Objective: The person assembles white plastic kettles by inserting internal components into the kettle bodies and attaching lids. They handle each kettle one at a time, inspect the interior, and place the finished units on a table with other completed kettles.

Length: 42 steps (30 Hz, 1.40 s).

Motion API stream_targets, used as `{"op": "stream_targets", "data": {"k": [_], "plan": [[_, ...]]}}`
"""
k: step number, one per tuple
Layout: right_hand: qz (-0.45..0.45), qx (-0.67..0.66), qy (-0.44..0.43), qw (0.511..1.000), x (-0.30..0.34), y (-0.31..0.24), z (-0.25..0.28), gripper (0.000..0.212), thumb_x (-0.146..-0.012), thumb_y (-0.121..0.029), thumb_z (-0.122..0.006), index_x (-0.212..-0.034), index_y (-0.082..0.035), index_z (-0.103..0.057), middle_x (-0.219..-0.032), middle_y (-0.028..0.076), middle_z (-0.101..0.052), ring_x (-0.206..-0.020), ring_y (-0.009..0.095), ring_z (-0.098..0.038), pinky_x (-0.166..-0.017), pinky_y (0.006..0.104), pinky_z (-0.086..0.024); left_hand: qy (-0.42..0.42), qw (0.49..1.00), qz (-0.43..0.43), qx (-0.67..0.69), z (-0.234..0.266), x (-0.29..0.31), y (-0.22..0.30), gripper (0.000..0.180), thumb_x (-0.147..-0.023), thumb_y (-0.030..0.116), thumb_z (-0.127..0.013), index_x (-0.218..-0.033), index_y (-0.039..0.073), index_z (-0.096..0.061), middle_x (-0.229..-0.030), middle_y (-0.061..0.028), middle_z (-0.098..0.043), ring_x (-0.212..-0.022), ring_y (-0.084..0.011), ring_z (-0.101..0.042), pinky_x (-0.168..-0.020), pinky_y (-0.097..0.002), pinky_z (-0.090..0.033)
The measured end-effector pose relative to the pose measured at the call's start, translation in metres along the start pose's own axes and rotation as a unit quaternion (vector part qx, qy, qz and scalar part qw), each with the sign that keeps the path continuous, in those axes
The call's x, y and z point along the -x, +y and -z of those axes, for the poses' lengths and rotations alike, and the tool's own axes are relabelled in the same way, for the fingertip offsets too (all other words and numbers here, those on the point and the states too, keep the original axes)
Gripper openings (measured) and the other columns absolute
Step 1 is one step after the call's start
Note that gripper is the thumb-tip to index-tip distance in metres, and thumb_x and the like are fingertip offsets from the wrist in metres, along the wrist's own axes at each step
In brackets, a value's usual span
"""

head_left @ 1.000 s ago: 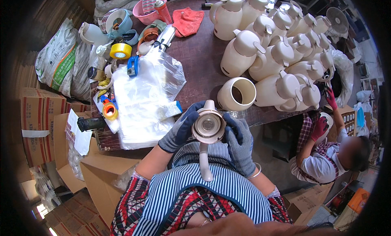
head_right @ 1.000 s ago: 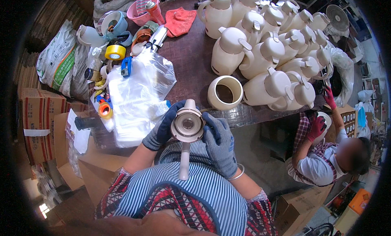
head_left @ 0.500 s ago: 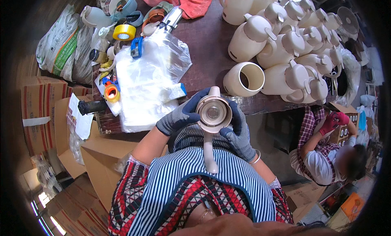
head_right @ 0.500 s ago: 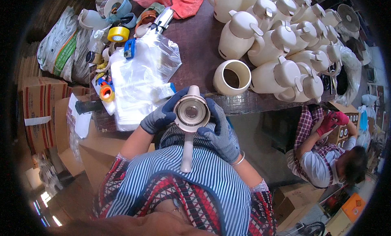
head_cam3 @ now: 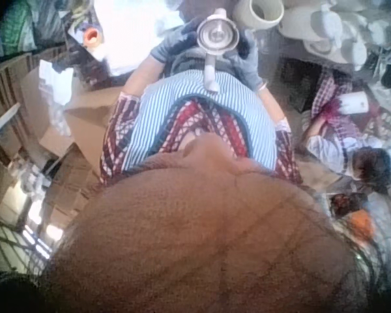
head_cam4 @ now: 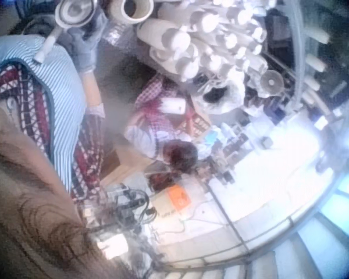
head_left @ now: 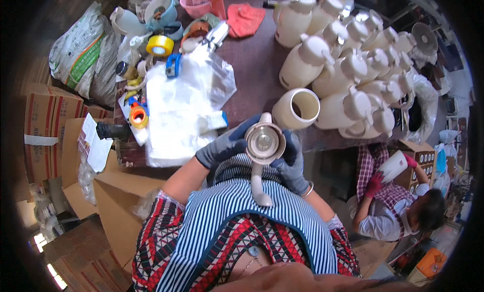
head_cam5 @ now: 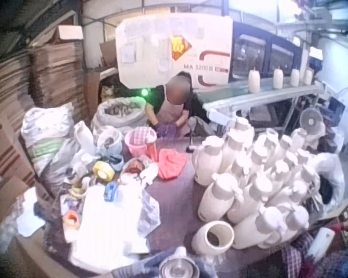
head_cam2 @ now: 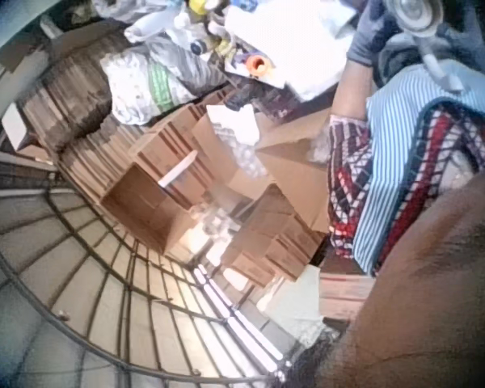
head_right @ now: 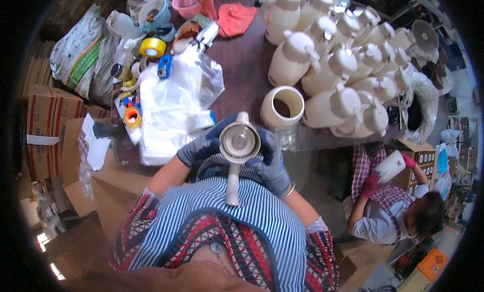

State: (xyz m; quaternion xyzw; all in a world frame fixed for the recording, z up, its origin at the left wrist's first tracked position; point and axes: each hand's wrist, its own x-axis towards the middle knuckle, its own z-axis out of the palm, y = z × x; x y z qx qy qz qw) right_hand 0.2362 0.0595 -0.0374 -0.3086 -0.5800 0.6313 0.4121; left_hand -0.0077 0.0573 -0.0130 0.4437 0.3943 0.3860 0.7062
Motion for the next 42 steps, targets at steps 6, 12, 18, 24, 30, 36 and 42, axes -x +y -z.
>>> {"op": "stream_targets", "data": {"k": [6, 12, 18, 24, 30, 36, 42], "plan": [[0.004, -0.018, 0.023, 1.000, -0.019, -0.008, 0.001, 0.080, -0.085, -0.031, -0.082, -0.148, -0.005, -0.039, -0.146, 0.011, -0.047, -0.136, 0.025, -0.044, -0.116, 0.0428, -0.033, -0.041, 0.998, -0.016, 0.042, 0.001, -0.013, 0.019, 0.109, -0.074, 0.026, -0.090, -0.158, 0.009, -0.023, -0.156, -0.0079, -0.036, -0.144, -0.0206, -0.033, -0.122, -0.0388, -0.024], [0.110, 0.036, 0.017, 0.993, -0.025, 0.028, 0.019, 0.077, -0.089, -0.022, -0.078, -0.149, -0.004, -0.034, -0.143, 0.014, -0.048, -0.133, 0.027, -0.049, -0.112, 0.0421, -0.039, 0.000, 0.989, -0.135, -0.061, -0.002, -0.027, -0.007, 0.102, -0.076, 0.022, -0.088, -0.156, 0.007, -0.027, -0.151, -0.0077, -0.043, -0.140, -0.0185, -0.039, -0.119, -0.0367, -0.029], [0.132, 0.181, 0.019, 0.974, -0.081, -0.056, -0.008, 0.079, -0.087, -0.034, -0.075, -0.149, -0.001, -0.038, -0.146, 0.019, -0.047, -0.134, 0.034, -0.048, -0.113, 0.0435, -0.037, 0.147, 0.778, -0.406, -0.456, -0.005, -0.030, 0.015, 0.051, -0.075, 0.008, -0.065, -0.125, 0.001, -0.061, -0.117, -0.0172, -0.065, -0.109, -0.0308, -0.062, -0.100, -0.0385, -0.048], [0.157, 0.277, -0.004, 0.948, -0.081, -0.086, -0.022, 0.080, -0.087, -0.035, -0.072, -0.149, 0.001, -0.038, -0.140, 0.023, -0.050, -0.131, 0.035, -0.051, -0.110, 0.0429, -0.041, 0.196, 0.662, -0.436, -0.577, -0.017, -0.005, 0.038, 0.052, -0.084, 0.012, -0.068, -0.127, -0.012, -0.049, -0.127, -0.0280, -0.057, -0.119, -0.0406, -0.059, -0.101, -0.0460, -0.050], [0.101, 0.124, 0.051, 0.986, -0.077, -0.074, -0.035, 0.063, -0.095, -0.025, -0.067, -0.146, 0.002, -0.041, -0.138, 0.017, -0.051, -0.130, 0.027, -0.051, -0.110, 0.0392, -0.040, 0.161, 0.875, -0.288, -0.354, -0.018, 0.001, 0.034, 0.056, -0.081, 0.011, -0.070, -0.131, -0.005, -0.052, -0.128, -0.0177, -0.061, -0.119, -0.0293, -0.060, -0.104, -0.0379, -0.047], [0.016, -0.010, 0.027, 0.999, -0.057, -0.051, -0.029, 0.059, -0.101, -0.027, -0.060, -0.150, -0.002, -0.040, -0.152, 0.014, -0.044, -0.141, 0.026, -0.040, -0.119, 0.0404, -0.028, 0.167, 0.949, -0.178, -0.200, -0.012, 0.015, -0.004, 0.068, -0.080, 0.016, -0.078, -0.139, 0.001, -0.048, -0.132, -0.0134, -0.059, -0.122, -0.0250, -0.057, -0.105, -0.0360, -0.046], [-0.175, -0.278, -0.016, 0.944, -0.042, -0.033, -0.026, 0.079, -0.093, -0.042, -0.070, -0.154, -0.008, -0.033, -0.149, 0.011, -0.046, -0.136, 0.024, -0.046, -0.115, 0.0400, -0.036, 0.102, 0.969, -0.184, -0.130, 0.004, 0.002, 0.014, 0.125, -0.065, 0.038, -0.093, -0.158, 0.002, -0.019, -0.160, -0.0169, -0.030, -0.146, -0.0294, -0.033, -0.120, -0.0395, -0.027]]}}
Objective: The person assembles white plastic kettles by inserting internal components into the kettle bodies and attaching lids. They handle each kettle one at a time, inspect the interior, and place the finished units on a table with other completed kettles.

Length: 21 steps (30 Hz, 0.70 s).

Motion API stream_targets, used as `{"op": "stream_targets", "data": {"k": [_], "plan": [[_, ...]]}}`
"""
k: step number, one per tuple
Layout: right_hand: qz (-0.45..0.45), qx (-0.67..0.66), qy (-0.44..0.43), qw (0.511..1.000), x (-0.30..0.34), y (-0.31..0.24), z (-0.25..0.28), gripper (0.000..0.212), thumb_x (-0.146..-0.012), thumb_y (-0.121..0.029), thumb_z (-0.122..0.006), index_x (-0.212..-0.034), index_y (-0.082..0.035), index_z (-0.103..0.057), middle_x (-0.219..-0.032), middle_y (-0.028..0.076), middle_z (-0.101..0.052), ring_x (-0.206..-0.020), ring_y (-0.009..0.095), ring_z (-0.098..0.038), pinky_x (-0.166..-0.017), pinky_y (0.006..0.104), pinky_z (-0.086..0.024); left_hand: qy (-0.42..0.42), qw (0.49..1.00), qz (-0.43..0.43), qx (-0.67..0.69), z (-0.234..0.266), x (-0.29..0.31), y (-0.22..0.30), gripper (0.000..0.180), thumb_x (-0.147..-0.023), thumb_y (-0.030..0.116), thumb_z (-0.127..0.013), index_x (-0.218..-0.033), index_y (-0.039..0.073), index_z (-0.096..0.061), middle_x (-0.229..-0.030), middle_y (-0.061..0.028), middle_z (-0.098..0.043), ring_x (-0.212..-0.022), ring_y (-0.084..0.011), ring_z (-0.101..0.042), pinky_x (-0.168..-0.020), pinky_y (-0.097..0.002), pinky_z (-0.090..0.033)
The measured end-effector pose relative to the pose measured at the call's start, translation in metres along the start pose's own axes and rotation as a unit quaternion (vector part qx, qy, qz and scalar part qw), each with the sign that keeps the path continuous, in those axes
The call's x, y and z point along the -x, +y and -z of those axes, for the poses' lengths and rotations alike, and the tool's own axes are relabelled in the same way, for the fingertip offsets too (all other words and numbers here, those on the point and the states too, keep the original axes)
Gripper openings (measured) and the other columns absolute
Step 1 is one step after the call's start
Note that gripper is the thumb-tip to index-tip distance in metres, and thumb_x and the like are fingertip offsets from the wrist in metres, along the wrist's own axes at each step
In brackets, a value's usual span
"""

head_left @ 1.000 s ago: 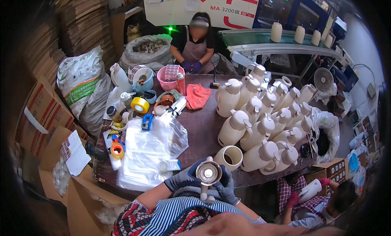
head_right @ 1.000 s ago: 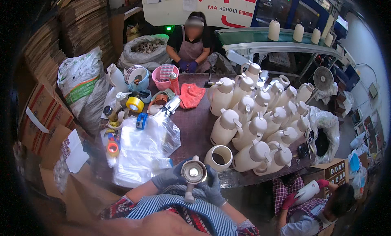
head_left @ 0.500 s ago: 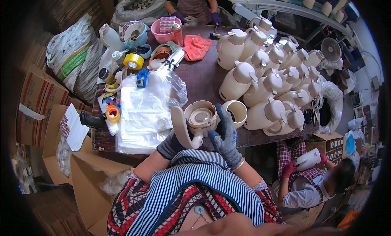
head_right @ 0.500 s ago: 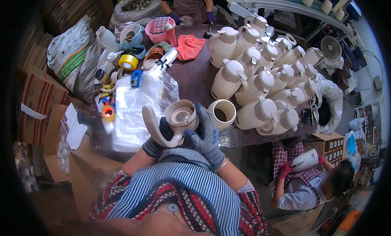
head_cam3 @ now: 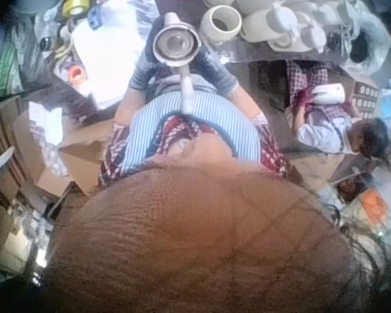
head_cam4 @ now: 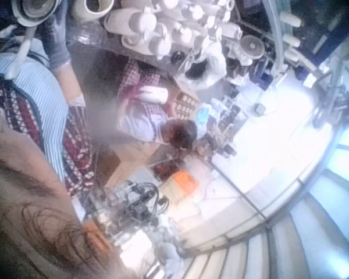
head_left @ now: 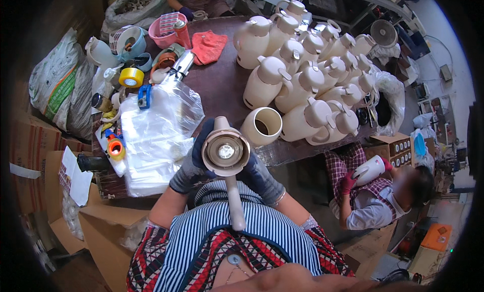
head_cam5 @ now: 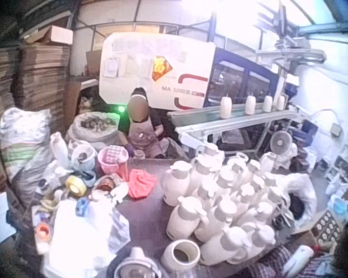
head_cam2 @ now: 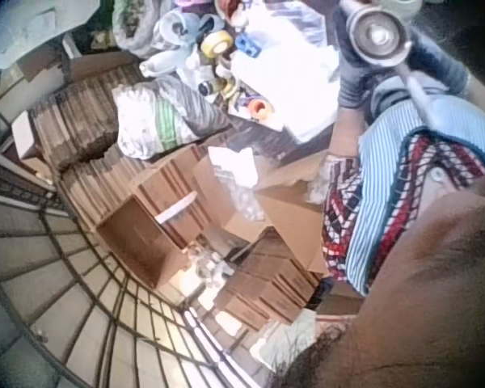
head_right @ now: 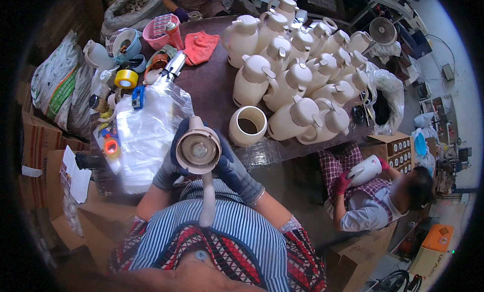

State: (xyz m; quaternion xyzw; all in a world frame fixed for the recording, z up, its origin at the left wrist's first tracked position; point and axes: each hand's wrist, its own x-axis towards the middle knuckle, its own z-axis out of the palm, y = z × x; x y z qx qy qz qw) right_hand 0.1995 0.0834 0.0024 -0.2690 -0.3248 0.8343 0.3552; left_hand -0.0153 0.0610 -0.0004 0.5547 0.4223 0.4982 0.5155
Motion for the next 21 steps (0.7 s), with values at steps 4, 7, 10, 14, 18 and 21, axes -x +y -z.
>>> {"op": "stream_targets", "data": {"k": [4, 7, 10, 14, 18, 21], "plan": [[-0.113, -0.099, -0.064, 0.987, 0.022, -0.022, -0.003, 0.077, -0.088, -0.046, -0.074, -0.146, -0.007, -0.043, -0.139, 0.009, -0.055, -0.126, 0.021, -0.054, -0.108, 0.0400, -0.046, -0.150, 0.988, 0.003, 0.018, 0.007, -0.026, 0.008, 0.134, -0.058, 0.036, -0.097, -0.159, 0.003, -0.016, -0.162, -0.0161, -0.027, -0.149, -0.0281, -0.029, -0.121, -0.0391, -0.023], [-0.124, -0.019, 0.005, 0.992, 0.036, -0.032, 0.021, 0.066, -0.087, -0.019, -0.078, -0.142, -0.003, -0.044, -0.136, 0.008, -0.054, -0.120, 0.019, -0.056, -0.104, 0.0341, -0.048, -0.206, 0.974, -0.030, 0.087, -0.010, -0.049, 0.018, 0.140, -0.051, 0.035, -0.099, -0.160, 0.004, -0.017, -0.163, -0.0153, -0.026, -0.150, -0.0263, -0.026, -0.122, -0.0387, -0.020], [-0.034, 0.054, 0.186, 0.981, 0.058, -0.049, 0.034, 0.066, -0.094, -0.035, -0.068, -0.146, -0.004, -0.042, -0.137, 0.010, -0.054, -0.122, 0.024, -0.056, -0.105, 0.0383, -0.049, -0.235, 0.969, -0.069, -0.025, -0.013, -0.089, 0.011, 0.120, -0.058, 0.032, -0.095, -0.156, 0.007, -0.030, -0.156, -0.0131, -0.040, -0.144, -0.0257, -0.037, -0.120, -0.0419, -0.029], [0.093, 0.051, 0.270, 0.957, 0.087, -0.079, 0.067, 0.076, -0.096, -0.059, -0.056, -0.146, -0.004, -0.042, -0.136, 0.013, -0.056, -0.116, 0.027, -0.059, -0.099, 0.0407, -0.050, -0.219, 0.828, -0.254, -0.450, -0.008, -0.161, -0.047, 0.074, -0.063, 0.027, -0.087, -0.131, 0.019, -0.060, -0.156, -0.0132, -0.039, -0.146, -0.0409, -0.030, -0.116, -0.0541, -0.030], [0.126, 0.180, 0.322, 0.921, 0.098, -0.088, 0.114, 0.070, -0.095, -0.054, -0.059, -0.141, -0.002, -0.048, -0.131, 0.012, -0.058, -0.110, 0.021, -0.059, -0.095, 0.0351, -0.050, -0.180, 0.794, -0.301, -0.496, -0.020, -0.160, -0.054, 0.035, -0.064, 0.032, -0.082, -0.087, 0.015, -0.063, -0.155, -0.0125, -0.039, -0.146, -0.0407, -0.030, -0.114, -0.0595, -0.030], [0.164, 0.334, 0.292, 0.881, 0.070, -0.097, 0.087, 0.063, -0.091, -0.023, -0.065, -0.145, 0.000, -0.043, -0.130, 0.010, -0.057, -0.110, 0.017, -0.057, -0.097, 0.0325, -0.046, -0.067, 0.825, -0.260, -0.497, -0.039, -0.114, -0.061, 0.033, -0.067, 0.041, -0.080, -0.085, 0.015, -0.073, -0.148, -0.0056, -0.048, -0.144, -0.0372, -0.033, -0.113, -0.0639, -0.027]]}}
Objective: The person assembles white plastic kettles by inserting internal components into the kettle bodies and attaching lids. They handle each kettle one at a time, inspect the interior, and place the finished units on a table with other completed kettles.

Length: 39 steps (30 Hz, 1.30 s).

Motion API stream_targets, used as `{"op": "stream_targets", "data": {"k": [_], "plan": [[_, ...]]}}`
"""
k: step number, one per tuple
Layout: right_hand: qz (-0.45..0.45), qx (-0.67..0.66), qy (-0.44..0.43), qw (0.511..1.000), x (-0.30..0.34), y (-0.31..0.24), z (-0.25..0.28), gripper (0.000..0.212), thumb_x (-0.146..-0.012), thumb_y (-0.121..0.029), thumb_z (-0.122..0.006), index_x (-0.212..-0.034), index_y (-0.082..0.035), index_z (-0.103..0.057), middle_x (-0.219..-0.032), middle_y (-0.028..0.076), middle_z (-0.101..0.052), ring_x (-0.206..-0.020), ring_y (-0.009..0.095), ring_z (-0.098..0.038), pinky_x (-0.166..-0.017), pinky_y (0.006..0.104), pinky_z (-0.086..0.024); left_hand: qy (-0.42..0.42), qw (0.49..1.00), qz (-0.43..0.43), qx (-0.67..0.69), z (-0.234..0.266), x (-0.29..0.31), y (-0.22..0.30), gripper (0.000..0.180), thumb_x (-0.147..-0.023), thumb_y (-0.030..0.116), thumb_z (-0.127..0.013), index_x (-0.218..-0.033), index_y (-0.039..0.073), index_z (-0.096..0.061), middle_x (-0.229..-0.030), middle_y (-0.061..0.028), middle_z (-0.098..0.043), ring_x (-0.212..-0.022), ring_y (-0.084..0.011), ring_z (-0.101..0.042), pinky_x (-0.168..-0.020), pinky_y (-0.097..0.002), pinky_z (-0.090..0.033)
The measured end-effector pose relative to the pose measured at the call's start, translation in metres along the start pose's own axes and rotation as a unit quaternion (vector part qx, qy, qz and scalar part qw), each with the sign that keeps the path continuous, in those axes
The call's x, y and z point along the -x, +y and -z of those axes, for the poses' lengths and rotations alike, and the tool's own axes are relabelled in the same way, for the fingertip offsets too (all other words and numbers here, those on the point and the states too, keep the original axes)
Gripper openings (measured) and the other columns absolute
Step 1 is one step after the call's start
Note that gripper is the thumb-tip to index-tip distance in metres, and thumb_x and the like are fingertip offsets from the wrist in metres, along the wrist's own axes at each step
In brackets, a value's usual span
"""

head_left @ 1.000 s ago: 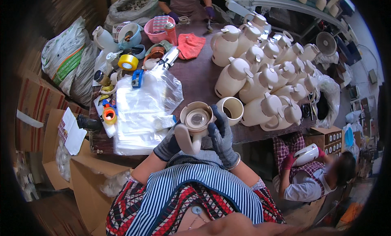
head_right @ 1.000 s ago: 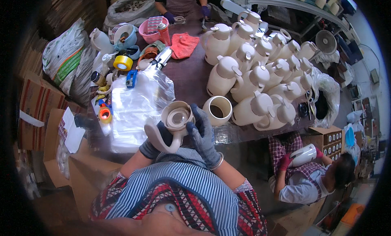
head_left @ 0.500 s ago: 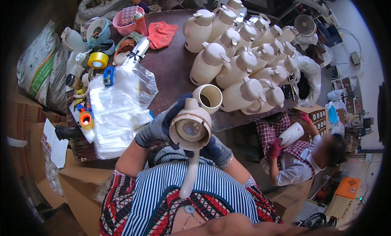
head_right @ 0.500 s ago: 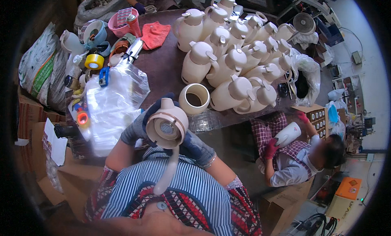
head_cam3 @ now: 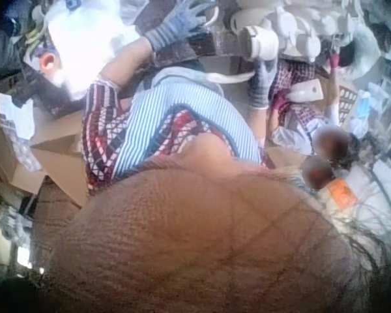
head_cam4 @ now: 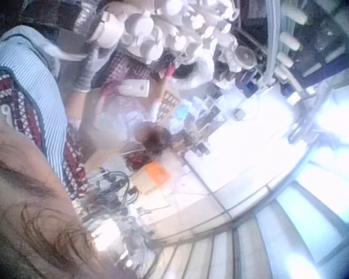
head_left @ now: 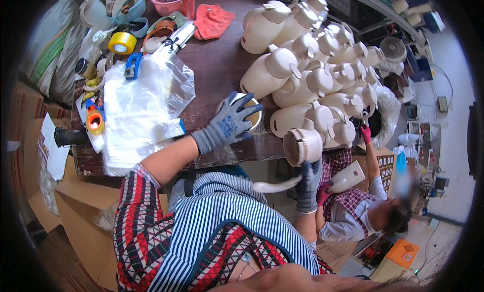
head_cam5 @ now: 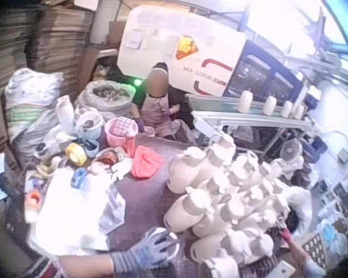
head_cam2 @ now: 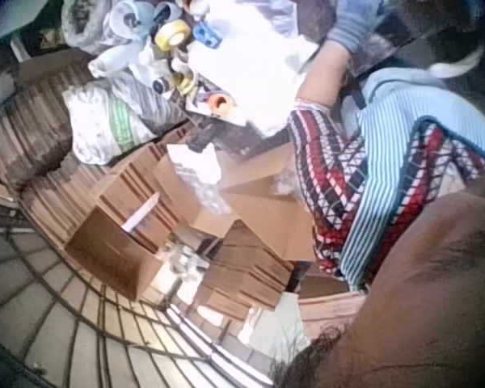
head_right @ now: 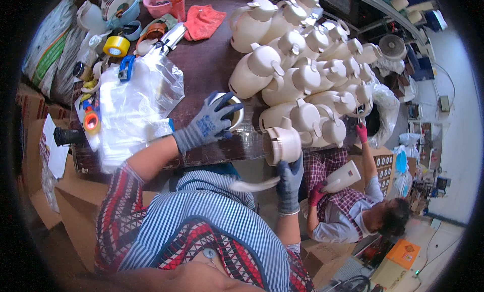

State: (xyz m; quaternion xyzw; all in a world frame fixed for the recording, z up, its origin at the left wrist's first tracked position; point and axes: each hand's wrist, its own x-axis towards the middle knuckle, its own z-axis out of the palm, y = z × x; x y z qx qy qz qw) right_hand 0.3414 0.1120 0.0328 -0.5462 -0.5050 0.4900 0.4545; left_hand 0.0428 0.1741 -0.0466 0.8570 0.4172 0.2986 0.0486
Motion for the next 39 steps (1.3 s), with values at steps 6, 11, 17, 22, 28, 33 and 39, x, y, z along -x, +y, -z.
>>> {"op": "stream_targets", "data": {"k": [6, 11, 17, 22, 28, 33, 39], "plan": [[0.058, 0.103, -0.096, 0.988, -0.037, 0.004, -0.043, 0.104, -0.070, -0.007, -0.090, -0.154, 0.002, -0.030, -0.149, 0.016, -0.047, -0.130, 0.024, -0.052, -0.106, 0.0376, -0.047, 0.068, 0.973, 0.219, -0.038, -0.022, 0.023, 0.007, 0.044, -0.075, 0.044, -0.078, -0.107, 0.014, -0.072, -0.147, -0.0086, -0.048, -0.143, -0.0350, -0.034, -0.116, -0.0617, -0.022], [0.217, 0.273, -0.142, 0.926, -0.081, 0.000, -0.064, 0.104, -0.066, -0.020, -0.094, -0.150, 0.002, -0.037, -0.138, 0.019, -0.055, -0.123, 0.031, -0.058, -0.101, 0.0415, -0.051, 0.242, 0.931, 0.272, 0.032, -0.023, 0.060, 0.000, 0.102, -0.072, 0.051, -0.083, -0.150, 0.007, -0.035, -0.152, -0.0220, -0.036, -0.144, -0.0431, -0.031, -0.118, -0.0572, -0.024], [0.397, 0.433, -0.215, 0.780, -0.109, -0.009, -0.115, 0.102, -0.062, -0.034, -0.094, -0.145, -0.001, -0.046, -0.130, 0.023, -0.059, -0.114, 0.039, -0.062, -0.094, 0.0448, -0.053, 0.207, 0.917, 0.310, 0.144, -0.044, 0.076, -0.023, 0.125, -0.066, 0.051, -0.088, -0.156, 0.000, -0.019, -0.155, -0.0270, -0.028, -0.146, -0.0458, -0.027, -0.120, -0.0555, -0.023], [0.414, 0.479, -0.226, 0.741, -0.111, 0.002, -0.124, 0.098, -0.063, -0.035, -0.094, -0.142, 0.000, -0.048, -0.132, 0.024, -0.058, -0.116, 0.042, -0.060, -0.097, 0.0463, -0.051, 0.228, 0.912, 0.288, 0.181, -0.047, 0.071, -0.022, 0.124, -0.067, 0.054, -0.087, -0.156, 0.002, -0.019, -0.156, -0.0253, -0.030, -0.146, -0.0451, -0.027, -0.121, -0.0565, -0.021], [0.440, 0.497, -0.194, 0.722, -0.109, 0.016, -0.122, 0.100, -0.062, -0.037, -0.095, -0.141, 0.002, -0.049, -0.131, 0.023, -0.059, -0.116, 0.042, -0.060, -0.097, 0.0466, -0.051, 0.291, 0.886, 0.286, 0.219, -0.063, 0.070, -0.017, 0.128, -0.058, 0.061, -0.087, -0.154, 0.004, -0.024, -0.155, -0.0213, -0.033, -0.142, -0.0444, -0.032, -0.117, -0.0583, -0.025], [0.436, 0.544, -0.221, 0.682, -0.119, 0.023, -0.105, 0.117, -0.055, -0.048, -0.097, -0.146, 0.002, -0.043, -0.143, 0.022, -0.052, -0.129, 0.038, -0.053, -0.109, 0.0467, -0.042, 0.297, 0.875, 0.297, 0.240, -0.065, 0.070, -0.017, 0.128, -0.058, 0.061, -0.087, -0.154, 0.005, -0.024, -0.155, -0.0202, -0.032, -0.143, -0.0433, -0.031, -0.117, -0.0589, -0.026], [0.432, 0.537, -0.191, 0.699, -0.122, 0.034, -0.098, 0.117, -0.052, -0.050, -0.097, -0.142, 0.002, -0.044, -0.134, 0.022, -0.055, -0.121, 0.040, -0.056, -0.104, 0.0485, -0.044, 0.305, 0.865, 0.305, 0.255, -0.069, 0.073, -0.014, 0.129, -0.058, 0.065, -0.084, -0.154, 0.004, -0.025, -0.155, -0.0214, -0.032, -0.145, -0.0433, -0.029, -0.117, -0.0593, -0.024]]}}
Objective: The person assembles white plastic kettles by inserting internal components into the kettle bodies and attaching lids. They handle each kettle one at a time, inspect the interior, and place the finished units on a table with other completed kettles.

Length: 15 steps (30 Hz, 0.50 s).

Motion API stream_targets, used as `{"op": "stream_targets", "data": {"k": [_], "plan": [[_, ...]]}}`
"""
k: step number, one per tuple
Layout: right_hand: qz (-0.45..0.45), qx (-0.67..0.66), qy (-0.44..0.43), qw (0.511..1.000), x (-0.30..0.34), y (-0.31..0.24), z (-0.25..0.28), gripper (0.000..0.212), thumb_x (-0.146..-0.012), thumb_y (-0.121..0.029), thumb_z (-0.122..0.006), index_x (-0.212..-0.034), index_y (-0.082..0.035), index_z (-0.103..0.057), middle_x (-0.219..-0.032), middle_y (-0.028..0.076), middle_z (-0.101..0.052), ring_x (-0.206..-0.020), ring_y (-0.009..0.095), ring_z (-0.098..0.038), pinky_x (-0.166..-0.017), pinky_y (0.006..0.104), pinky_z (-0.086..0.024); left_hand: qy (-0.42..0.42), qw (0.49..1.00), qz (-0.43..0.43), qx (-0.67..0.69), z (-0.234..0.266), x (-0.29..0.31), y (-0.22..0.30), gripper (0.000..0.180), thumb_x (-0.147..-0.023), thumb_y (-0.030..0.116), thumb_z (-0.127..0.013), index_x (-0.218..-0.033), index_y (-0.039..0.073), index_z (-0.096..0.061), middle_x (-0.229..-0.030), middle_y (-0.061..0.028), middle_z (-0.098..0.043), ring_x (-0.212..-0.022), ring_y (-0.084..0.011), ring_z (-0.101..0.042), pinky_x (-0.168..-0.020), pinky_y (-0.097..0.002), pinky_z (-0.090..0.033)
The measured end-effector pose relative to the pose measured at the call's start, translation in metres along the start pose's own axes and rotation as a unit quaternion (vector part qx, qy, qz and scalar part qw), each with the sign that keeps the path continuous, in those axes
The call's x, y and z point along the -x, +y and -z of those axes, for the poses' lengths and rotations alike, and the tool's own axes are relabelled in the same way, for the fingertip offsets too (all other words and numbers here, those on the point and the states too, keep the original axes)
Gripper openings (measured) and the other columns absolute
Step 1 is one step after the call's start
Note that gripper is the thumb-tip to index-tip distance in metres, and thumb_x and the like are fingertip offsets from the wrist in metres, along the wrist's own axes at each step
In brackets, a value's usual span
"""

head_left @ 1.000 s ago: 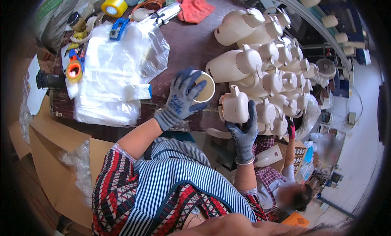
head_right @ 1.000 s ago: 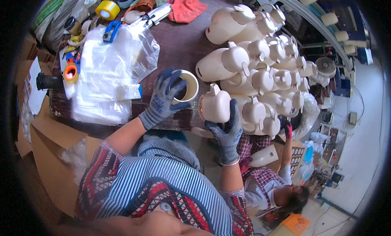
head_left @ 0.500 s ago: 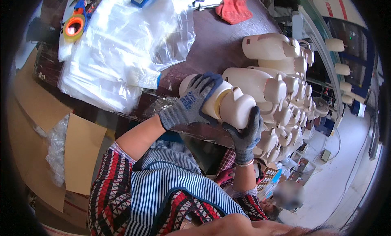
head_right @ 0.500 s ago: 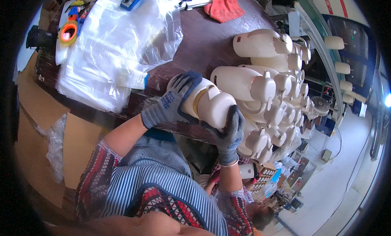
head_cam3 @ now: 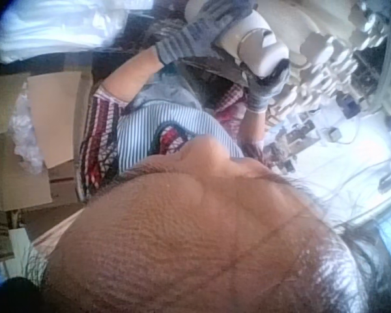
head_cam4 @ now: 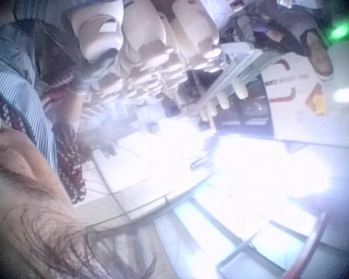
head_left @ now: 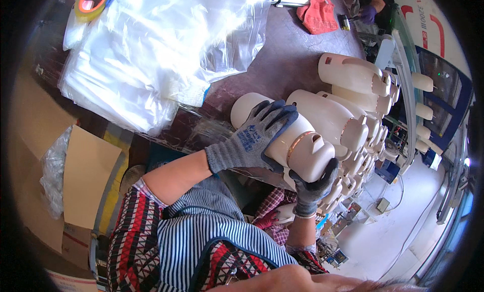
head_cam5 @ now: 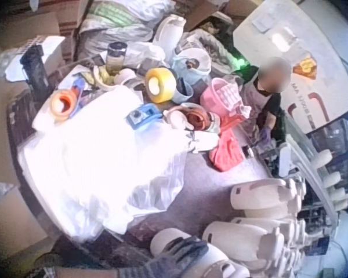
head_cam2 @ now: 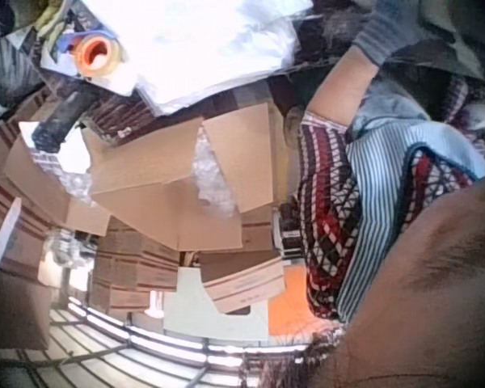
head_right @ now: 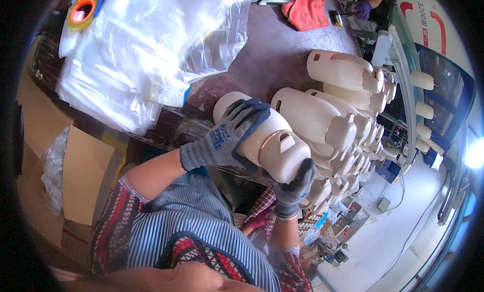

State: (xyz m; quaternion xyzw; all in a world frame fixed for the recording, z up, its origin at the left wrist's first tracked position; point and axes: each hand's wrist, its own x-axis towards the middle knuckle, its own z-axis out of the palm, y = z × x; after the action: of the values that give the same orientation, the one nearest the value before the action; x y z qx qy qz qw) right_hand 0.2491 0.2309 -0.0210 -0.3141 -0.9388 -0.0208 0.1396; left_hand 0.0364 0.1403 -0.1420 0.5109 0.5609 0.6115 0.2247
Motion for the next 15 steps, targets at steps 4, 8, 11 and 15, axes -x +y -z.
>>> {"op": "stream_targets", "data": {"k": [4, 8, 11, 15], "plan": [[-0.045, -0.010, -0.006, 0.999, 0.019, 0.016, -0.003, 0.129, -0.050, -0.062, -0.094, -0.148, 0.002, -0.038, -0.146, 0.020, -0.049, -0.135, 0.037, -0.048, -0.114, 0.0488, -0.037, -0.006, 1.000, -0.001, 0.000, 0.000, 0.000, -0.001, 0.129, -0.058, 0.065, -0.084, -0.154, 0.004, -0.025, -0.155, -0.0216, -0.032, -0.145, -0.0429, -0.029, -0.117, -0.0602, -0.023], [-0.011, -0.024, 0.016, 1.000, 0.012, 0.016, -0.002, 0.106, -0.055, -0.038, -0.099, -0.138, 0.002, -0.048, -0.129, 0.020, -0.058, -0.115, 0.040, -0.059, -0.102, 0.0482, -0.047, -0.001, 1.000, 0.003, 0.003, -0.002, 0.002, -0.001, 0.128, -0.059, 0.064, -0.084, -0.155, 0.004, -0.024, -0.155, -0.0207, -0.032, -0.145, -0.0422, -0.029, -0.117, -0.0603, -0.023], [-0.005, 0.009, 0.022, 1.000, 0.017, 0.021, -0.003, 0.100, -0.057, -0.033, -0.098, -0.137, 0.002, -0.049, -0.128, 0.021, -0.059, -0.115, 0.040, -0.060, -0.101, 0.0479, -0.047, -0.006, 1.000, 0.005, 0.006, -0.001, 0.001, -0.002, 0.127, -0.060, 0.064, -0.083, -0.155, 0.005, -0.024, -0.155, -0.0202, -0.032, -0.146, -0.0417, -0.028, -0.118, -0.0602, -0.023], [-0.020, -0.017, 0.006, 1.000, 0.013, 0.009, 0.001, 0.098, -0.059, -0.031, -0.097, -0.138, 0.002, -0.049, -0.130, 0.022, -0.059, -0.116, 0.040, -0.059, -0.102, 0.0487, -0.047, -0.007, 1.000, -0.004, 0.000, 0.001, 0.002, -0.001, 0.126, -0.061, 0.066, -0.082, -0.155, 0.005, -0.025, -0.156, -0.0202, -0.030, -0.146, -0.0413, -0.028, -0.118, -0.0607, -0.023]]}}
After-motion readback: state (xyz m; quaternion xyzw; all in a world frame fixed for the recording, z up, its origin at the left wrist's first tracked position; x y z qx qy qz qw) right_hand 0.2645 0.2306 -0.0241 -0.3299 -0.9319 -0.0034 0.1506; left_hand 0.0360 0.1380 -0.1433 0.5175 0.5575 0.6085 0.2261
